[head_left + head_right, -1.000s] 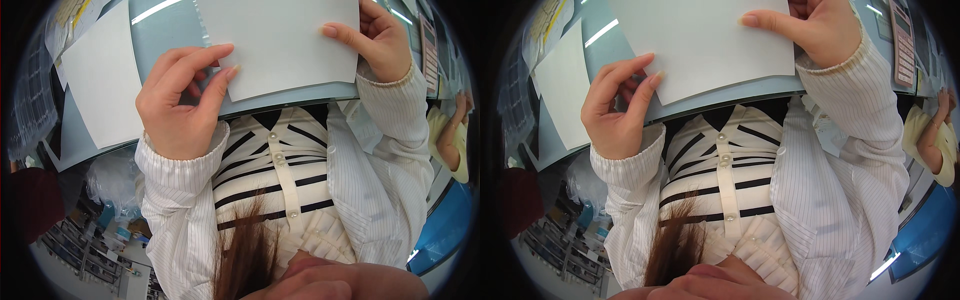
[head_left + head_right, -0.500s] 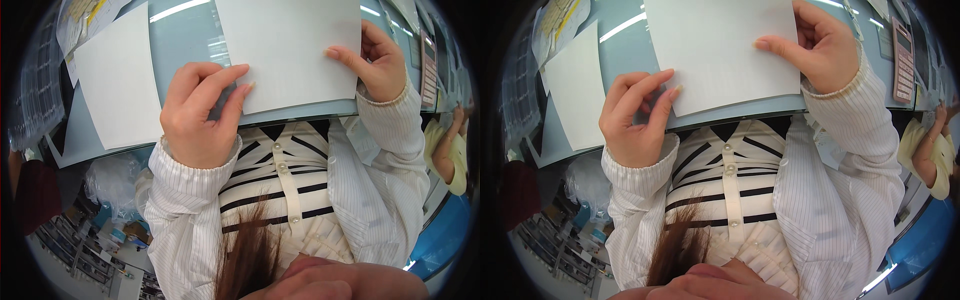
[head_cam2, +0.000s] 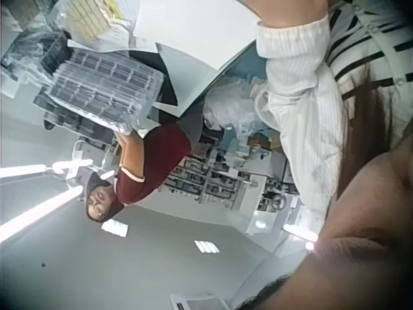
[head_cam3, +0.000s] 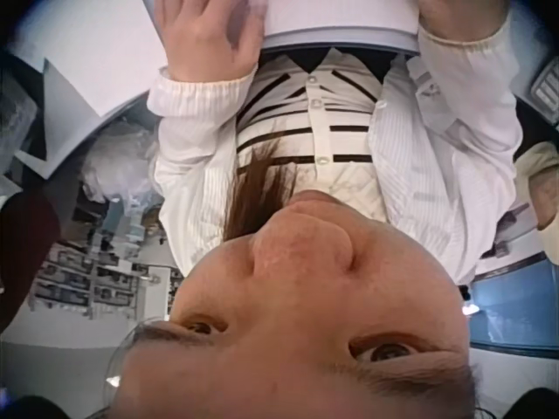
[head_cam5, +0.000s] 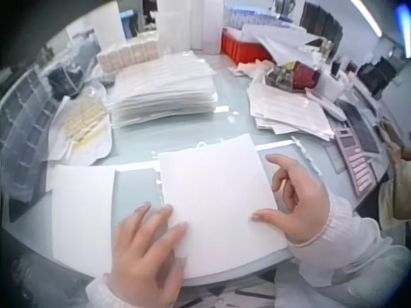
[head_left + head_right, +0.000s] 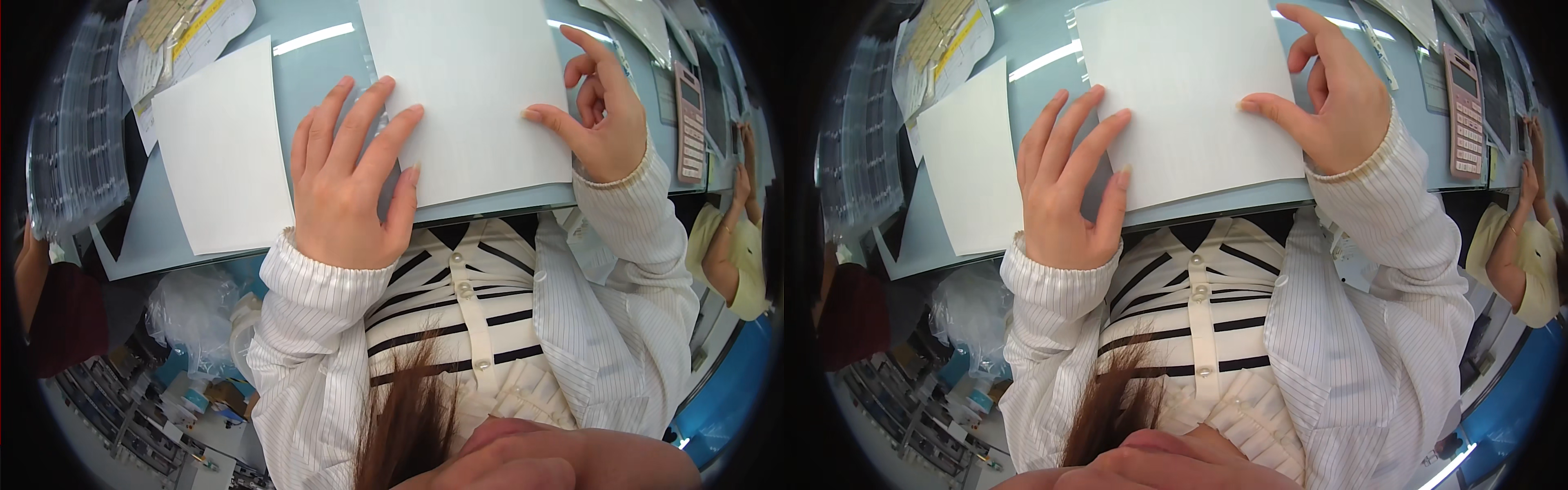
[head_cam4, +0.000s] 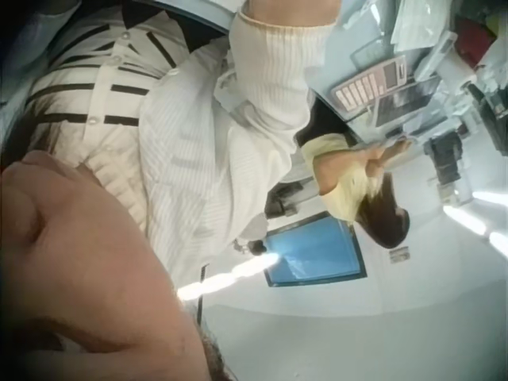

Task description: Cutting and separating small labels from adhesive sheets at a manufacturing workbench.

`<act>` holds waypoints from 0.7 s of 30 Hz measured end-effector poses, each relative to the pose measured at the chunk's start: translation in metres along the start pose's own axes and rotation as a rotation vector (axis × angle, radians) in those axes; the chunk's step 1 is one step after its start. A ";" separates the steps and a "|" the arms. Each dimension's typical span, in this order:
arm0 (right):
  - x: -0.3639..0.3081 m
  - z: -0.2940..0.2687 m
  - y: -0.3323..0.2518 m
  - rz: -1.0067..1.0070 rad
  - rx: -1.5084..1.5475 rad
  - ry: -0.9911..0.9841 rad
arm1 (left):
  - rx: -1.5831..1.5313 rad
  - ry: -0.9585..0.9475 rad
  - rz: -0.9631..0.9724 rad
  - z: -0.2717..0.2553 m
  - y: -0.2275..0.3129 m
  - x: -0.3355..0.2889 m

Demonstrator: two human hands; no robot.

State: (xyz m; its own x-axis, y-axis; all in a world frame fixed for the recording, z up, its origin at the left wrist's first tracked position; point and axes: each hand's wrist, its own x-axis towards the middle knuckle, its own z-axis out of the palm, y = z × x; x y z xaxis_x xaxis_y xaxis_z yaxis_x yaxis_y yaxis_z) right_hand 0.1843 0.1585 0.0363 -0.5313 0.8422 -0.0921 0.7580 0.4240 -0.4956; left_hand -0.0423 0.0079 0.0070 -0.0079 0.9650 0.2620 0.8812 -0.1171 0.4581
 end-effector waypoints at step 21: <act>-0.065 0.044 -0.005 -0.874 -0.333 0.003 | 0.038 -0.011 0.015 0.001 -0.003 0.003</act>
State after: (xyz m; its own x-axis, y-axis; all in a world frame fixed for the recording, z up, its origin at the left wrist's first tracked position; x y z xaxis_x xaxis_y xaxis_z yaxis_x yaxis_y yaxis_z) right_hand 0.1986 0.0870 0.0067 -0.9633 0.1800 0.1993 0.1595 0.9805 -0.1145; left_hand -0.0448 0.0115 0.0053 0.0107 0.9659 0.2588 0.8983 -0.1230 0.4217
